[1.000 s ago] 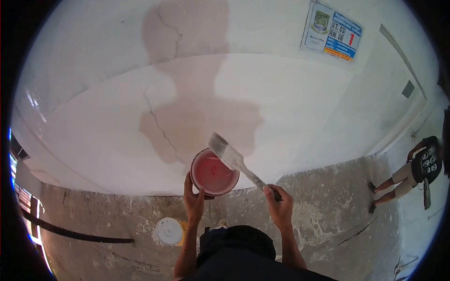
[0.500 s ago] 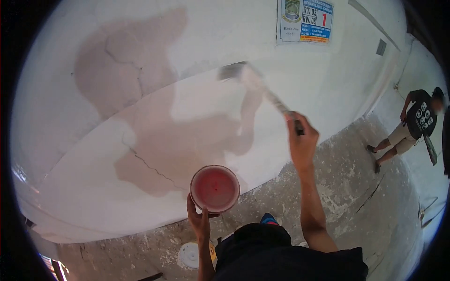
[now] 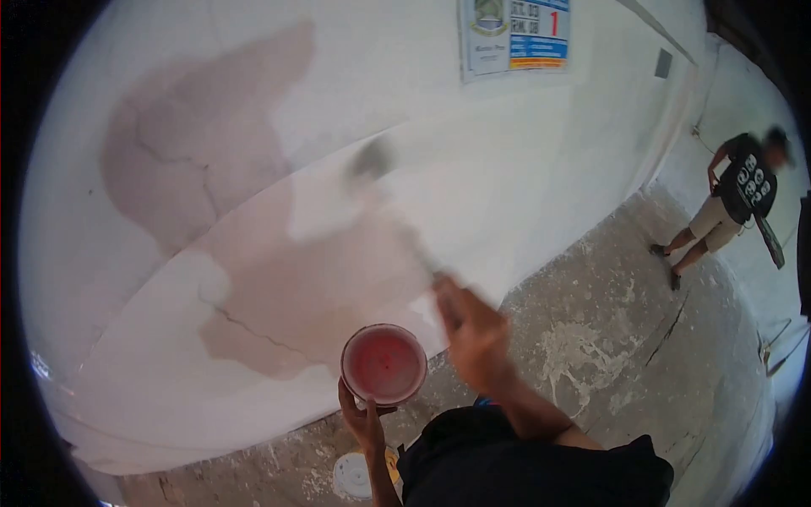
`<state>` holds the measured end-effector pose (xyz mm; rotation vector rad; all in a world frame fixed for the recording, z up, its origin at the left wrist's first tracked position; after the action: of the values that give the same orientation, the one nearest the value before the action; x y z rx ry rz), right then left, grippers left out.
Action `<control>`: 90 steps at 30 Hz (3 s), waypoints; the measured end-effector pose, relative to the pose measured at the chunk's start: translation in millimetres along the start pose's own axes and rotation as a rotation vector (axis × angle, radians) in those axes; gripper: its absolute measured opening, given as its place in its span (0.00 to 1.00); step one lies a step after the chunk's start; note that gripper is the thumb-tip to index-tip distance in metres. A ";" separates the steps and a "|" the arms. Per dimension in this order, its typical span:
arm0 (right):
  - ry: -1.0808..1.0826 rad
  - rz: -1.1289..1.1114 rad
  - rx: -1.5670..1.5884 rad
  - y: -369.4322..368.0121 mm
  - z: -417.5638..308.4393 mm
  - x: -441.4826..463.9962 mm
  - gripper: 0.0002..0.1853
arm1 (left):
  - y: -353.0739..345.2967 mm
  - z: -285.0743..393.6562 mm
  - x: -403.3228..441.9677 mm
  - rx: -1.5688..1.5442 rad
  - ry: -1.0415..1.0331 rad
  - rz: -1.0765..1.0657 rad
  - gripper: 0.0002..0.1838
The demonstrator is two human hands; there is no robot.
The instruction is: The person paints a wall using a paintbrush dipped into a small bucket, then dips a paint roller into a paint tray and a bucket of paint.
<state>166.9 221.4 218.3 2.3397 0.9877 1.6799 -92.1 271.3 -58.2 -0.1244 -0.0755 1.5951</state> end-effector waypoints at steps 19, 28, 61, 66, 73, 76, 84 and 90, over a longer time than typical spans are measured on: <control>-0.391 0.486 -0.429 189.4 312.9 21.1 0.10 | -90.5 6.3 -5.7 0.008 0.104 -0.150 0.39; -0.173 0.140 -0.101 119.3 244.0 20.4 0.10 | -192.5 -14.1 -8.2 -0.051 0.097 -0.200 0.36; -0.178 -0.452 0.379 186.5 273.0 -86.5 0.16 | -309.9 -31.0 -98.1 -0.046 0.187 -0.159 0.36; -0.412 -0.580 0.327 216.3 274.0 -163.2 0.15 | -275.2 -57.8 -114.1 0.048 0.190 -0.052 0.38; -0.497 -0.750 0.095 236.9 249.3 -244.8 0.21 | -269.3 -99.9 -158.1 0.361 -0.007 -0.239 0.37; -0.508 -0.716 0.015 242.6 240.3 -280.3 0.20 | -274.4 -104.8 -186.6 0.464 -0.106 -0.232 0.38; -0.573 -0.793 -0.149 288.8 230.3 -339.9 0.17 | -314.2 -101.4 -269.8 0.101 0.226 -0.367 0.41; -0.616 -0.737 -0.116 326.8 235.8 -366.6 0.18 | -354.7 -80.8 -310.5 0.342 -0.072 -0.520 0.39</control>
<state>451.9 -170.4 -30.9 1.8547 1.3134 0.6693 277.6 -31.2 -83.5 0.2062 0.1029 1.0731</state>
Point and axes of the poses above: each hand's wrist, its own x-axis towards the middle knuckle, its own y-axis out of the back of the hand, z = x × y, the point moved 10 cm from there along x, towards the middle knuckle, and after that the axes turned 3 degrees about y, right-handed, at the moved point
